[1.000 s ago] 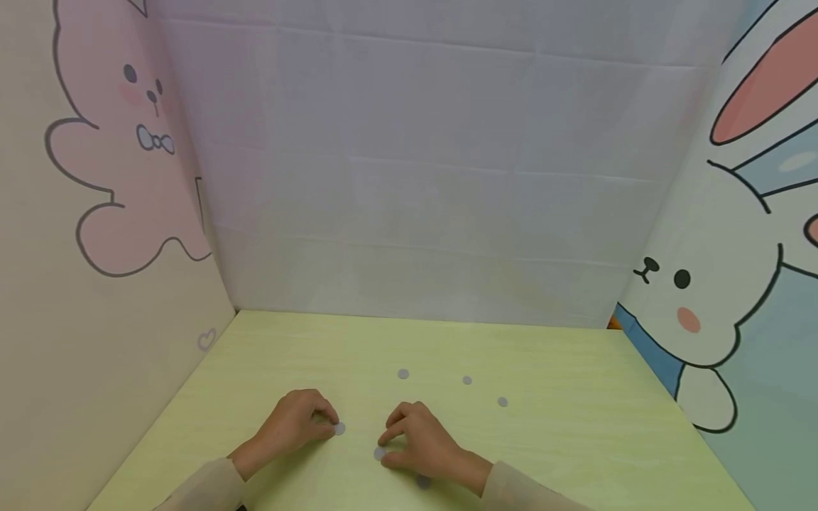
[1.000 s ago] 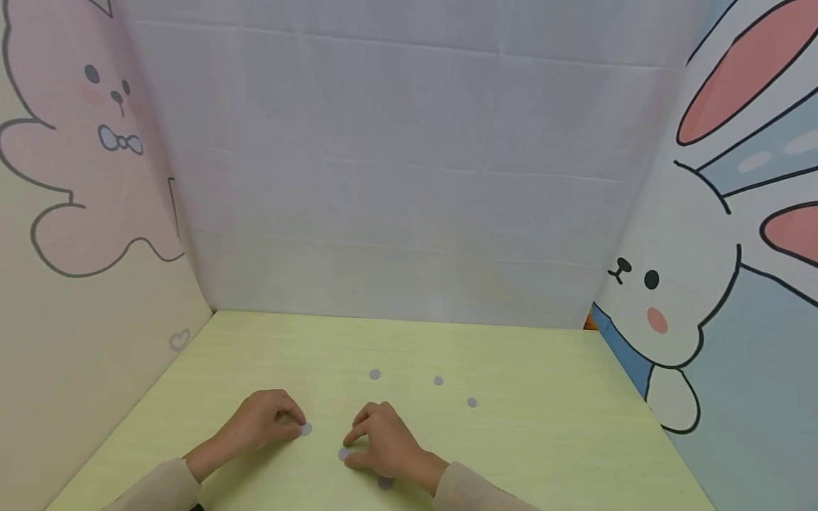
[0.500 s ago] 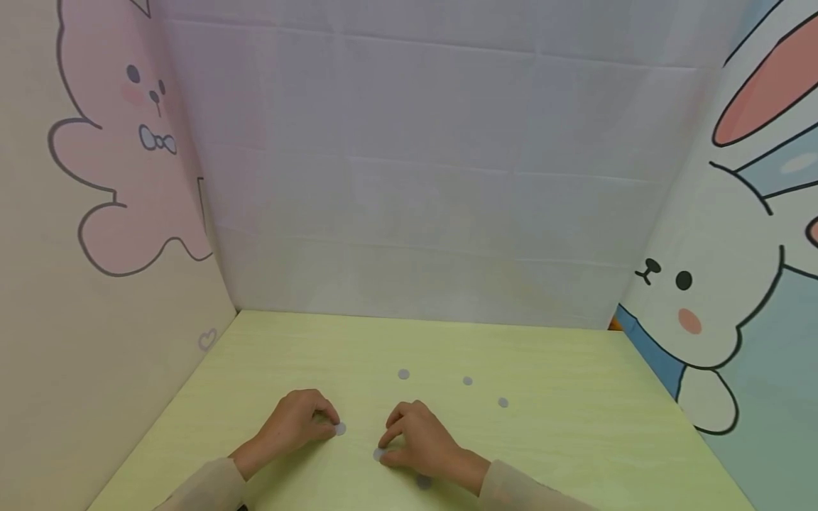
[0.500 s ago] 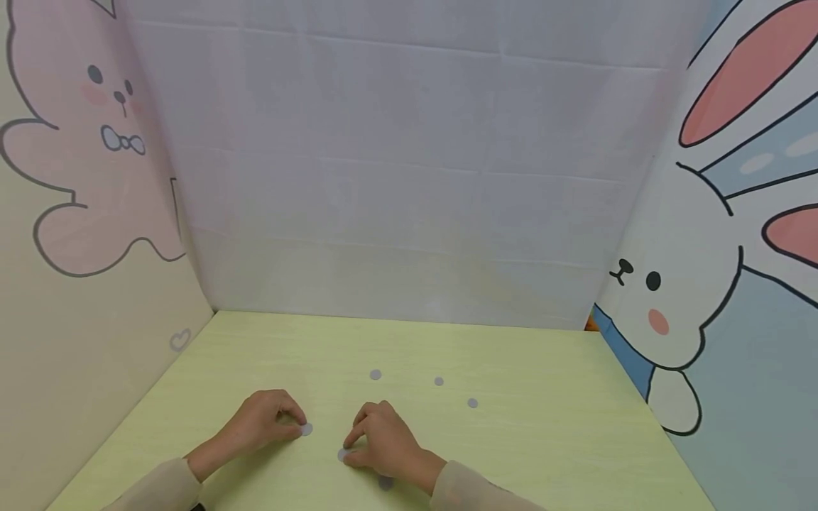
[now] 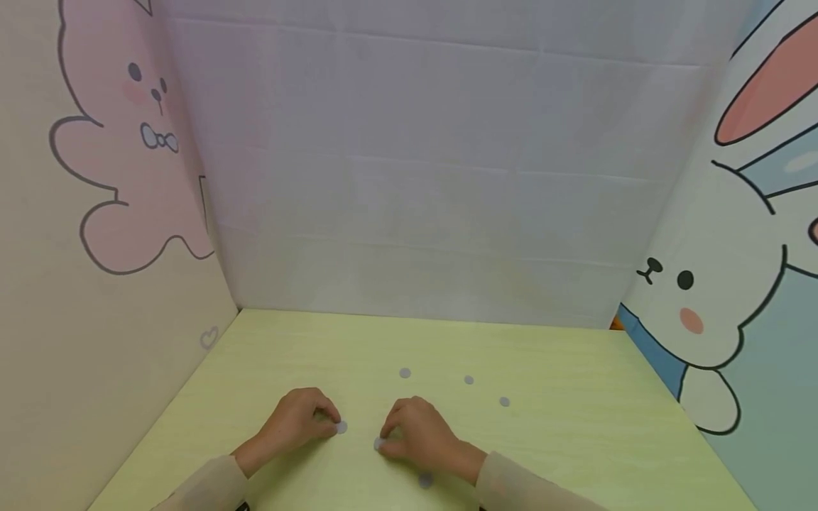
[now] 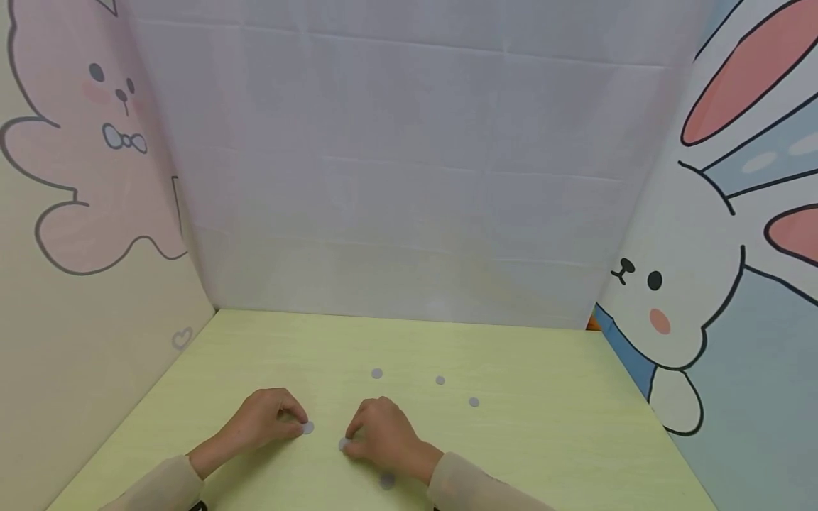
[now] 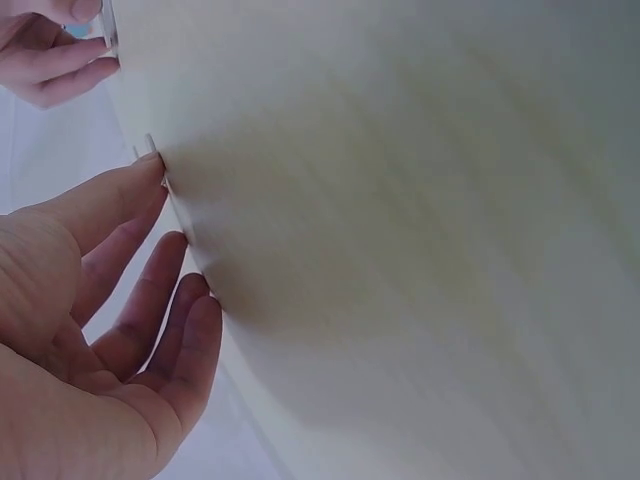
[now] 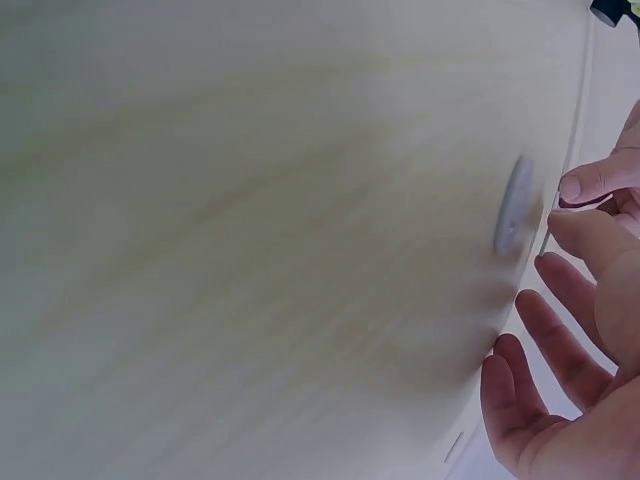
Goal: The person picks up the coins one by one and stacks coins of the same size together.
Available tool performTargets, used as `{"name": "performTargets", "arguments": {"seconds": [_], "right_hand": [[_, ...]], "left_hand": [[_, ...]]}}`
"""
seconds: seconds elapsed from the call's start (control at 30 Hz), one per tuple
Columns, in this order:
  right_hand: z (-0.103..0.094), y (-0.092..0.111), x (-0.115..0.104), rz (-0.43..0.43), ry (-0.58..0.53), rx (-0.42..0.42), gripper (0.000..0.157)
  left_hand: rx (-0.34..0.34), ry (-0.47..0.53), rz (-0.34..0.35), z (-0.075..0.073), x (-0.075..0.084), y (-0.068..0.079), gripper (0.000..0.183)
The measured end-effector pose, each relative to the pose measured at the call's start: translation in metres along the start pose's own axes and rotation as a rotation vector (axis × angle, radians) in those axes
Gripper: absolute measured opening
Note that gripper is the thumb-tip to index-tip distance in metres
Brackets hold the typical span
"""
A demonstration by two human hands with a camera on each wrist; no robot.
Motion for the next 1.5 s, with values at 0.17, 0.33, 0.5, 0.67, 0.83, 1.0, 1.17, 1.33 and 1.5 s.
{"name": "performTargets", "arguments": {"seconds": [0.17, 0.33, 0.5, 0.67, 0.83, 1.0, 1.17, 1.33, 1.5], "right_hand": [[-0.001, -0.009, 0.004, 0.065, -0.061, 0.015, 0.009], [0.003, -0.019, 0.003, 0.101, -0.088, 0.024, 0.009], [0.008, -0.028, 0.005, 0.148, -0.107, 0.062, 0.010], [0.013, -0.035, 0.003, 0.160, -0.112, 0.077, 0.010], [0.017, -0.041, 0.000, 0.153, -0.062, 0.076, 0.010], [0.020, -0.047, -0.003, 0.138, -0.026, 0.081, 0.008], [0.022, -0.050, -0.005, 0.147, -0.014, 0.079, 0.007], [0.024, -0.054, -0.007, 0.149, -0.007, 0.078, 0.007], [0.025, -0.057, -0.011, 0.148, 0.005, 0.069, 0.009]], "left_hand": [[-0.007, 0.007, -0.020, 0.001, 0.000, -0.001, 0.015], [-0.012, 0.012, -0.031, 0.001, -0.001, -0.002, 0.016], [-0.014, 0.021, -0.026, 0.001, -0.001, -0.001, 0.015], [-0.026, 0.040, -0.028, 0.001, -0.001, -0.001, 0.014], [-0.021, 0.041, -0.015, 0.000, -0.001, -0.001, 0.015], [-0.017, 0.030, -0.006, 0.000, -0.001, -0.002, 0.016], [-0.030, 0.038, -0.019, 0.001, -0.002, -0.004, 0.015], [-0.040, 0.040, -0.017, 0.002, -0.003, -0.004, 0.015], [-0.039, 0.032, -0.003, 0.002, -0.006, -0.005, 0.015]]}}
Point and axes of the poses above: each hand's wrist, its own y-axis away from the middle knuckle, its own z-axis out of the palm, x = y × z, the point moved 7 cm from there along -y, towards the middle knuckle, and after that the axes turned 10 degrees about -z, right-handed, at the moved point
